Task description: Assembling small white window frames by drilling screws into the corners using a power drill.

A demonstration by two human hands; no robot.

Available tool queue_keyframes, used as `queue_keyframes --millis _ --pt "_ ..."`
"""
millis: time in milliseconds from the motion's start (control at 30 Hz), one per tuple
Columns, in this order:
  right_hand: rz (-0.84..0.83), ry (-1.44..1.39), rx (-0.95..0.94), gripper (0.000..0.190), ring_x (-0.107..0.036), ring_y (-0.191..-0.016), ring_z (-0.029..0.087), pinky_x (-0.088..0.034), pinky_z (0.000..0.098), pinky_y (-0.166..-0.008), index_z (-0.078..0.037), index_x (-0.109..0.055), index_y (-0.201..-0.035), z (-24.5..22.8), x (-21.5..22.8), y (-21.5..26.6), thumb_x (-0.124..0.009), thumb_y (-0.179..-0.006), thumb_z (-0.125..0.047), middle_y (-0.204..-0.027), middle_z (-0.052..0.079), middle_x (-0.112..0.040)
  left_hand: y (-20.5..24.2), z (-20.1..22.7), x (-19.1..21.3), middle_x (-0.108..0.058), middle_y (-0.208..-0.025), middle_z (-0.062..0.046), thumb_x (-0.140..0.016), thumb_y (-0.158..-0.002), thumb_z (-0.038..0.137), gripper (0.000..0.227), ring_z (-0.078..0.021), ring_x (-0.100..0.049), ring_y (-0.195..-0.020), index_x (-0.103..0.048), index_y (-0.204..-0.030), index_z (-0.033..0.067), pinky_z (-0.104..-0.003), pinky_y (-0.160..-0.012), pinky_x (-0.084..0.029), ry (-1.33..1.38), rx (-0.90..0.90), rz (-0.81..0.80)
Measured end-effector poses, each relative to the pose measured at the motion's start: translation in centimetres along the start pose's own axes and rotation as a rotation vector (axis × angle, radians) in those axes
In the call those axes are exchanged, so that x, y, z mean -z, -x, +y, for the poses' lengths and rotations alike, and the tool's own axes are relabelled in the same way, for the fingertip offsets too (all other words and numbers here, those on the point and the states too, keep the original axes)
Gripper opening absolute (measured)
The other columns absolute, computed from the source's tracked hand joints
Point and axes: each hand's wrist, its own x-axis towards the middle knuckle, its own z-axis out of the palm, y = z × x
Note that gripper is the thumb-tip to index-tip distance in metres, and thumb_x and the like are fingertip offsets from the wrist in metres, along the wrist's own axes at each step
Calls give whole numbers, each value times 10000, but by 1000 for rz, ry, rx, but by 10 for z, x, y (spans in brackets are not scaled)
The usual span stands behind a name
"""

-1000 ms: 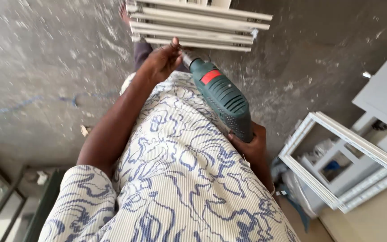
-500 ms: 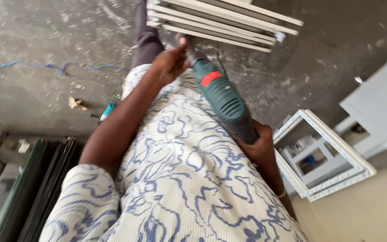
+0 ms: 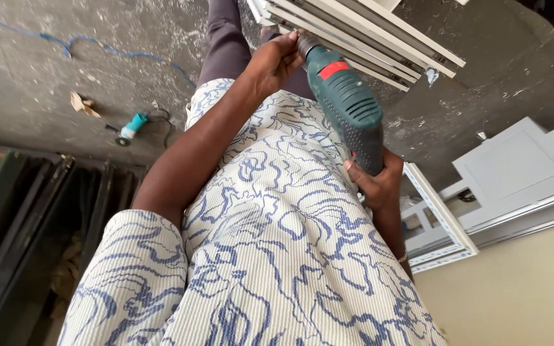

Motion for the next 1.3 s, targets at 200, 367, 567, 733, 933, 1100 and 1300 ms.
queue_keyframes --millis 200,367,567,733,933,1100,1300 --pt "2 -40 -162 230 -663 -574 143 -531 299 -554 24 -655 -886 -7 5 -17 -786 -827 -157 -702 92 -681 20 3 -20 -719 -1003 -114 -526 -1050 111 232 -166 -741 -885 -647 -1198 -21 -287 -833 -673 105 -18 4" --pt "-27 -20 -173 208 -654 -583 138 -513 285 -556 25 -656 -900 -16 10 -25 -772 -828 -131 -703 92 -672 23 2 -25 -719 -1020 -119 -493 -1059 105 255 -163 -750 -907 -633 -1207 -49 -273 -842 -667 91 -39 -10" --pt "-57 -5 -172 195 -634 -586 142 -495 293 -571 36 -645 -877 -15 19 -28 -776 -846 -105 -694 101 -660 22 -1 -23 -722 -1040 -118 -479 -1063 93 263 -158 -749 -923 -641 -1220 -43 -270 -849 -676 89 -55 -18" --pt "-64 -72 -221 149 -635 -596 144 -496 292 -573 33 -656 -852 -19 24 -33 -760 -850 -75 -713 104 -668 28 3 -28 -725 -1035 -125 -494 -1059 88 249 -162 -753 -916 -641 -1217 -37 -269 -835 -678 58 -58 -11" --pt "-67 -98 -242 150 -621 -594 142 -491 288 -568 30 -640 -878 -23 27 -36 -755 -856 -63 -719 105 -659 28 1 -26 -734 -998 -133 -515 -1045 72 227 -177 -764 -884 -658 -1176 -45 -271 -811 -680 47 -69 2" --pt "-95 -67 -209 147 -628 -584 138 -492 284 -557 19 -637 -877 -25 28 -39 -750 -856 -73 -711 98 -664 29 2 -27 -737 -980 -139 -523 -1039 63 219 -179 -766 -879 -670 -1146 -57 -258 -805 -689 51 -76 -2" --pt "-101 -119 -232 165 -629 -579 135 -508 293 -551 21 -642 -881 -19 30 -42 -754 -864 -99 -709 101 -667 34 5 -31 -736 -961 -139 -527 -1040 86 222 -163 -764 -863 -669 -1144 -50 -245 -789 -691 23 -88 20"
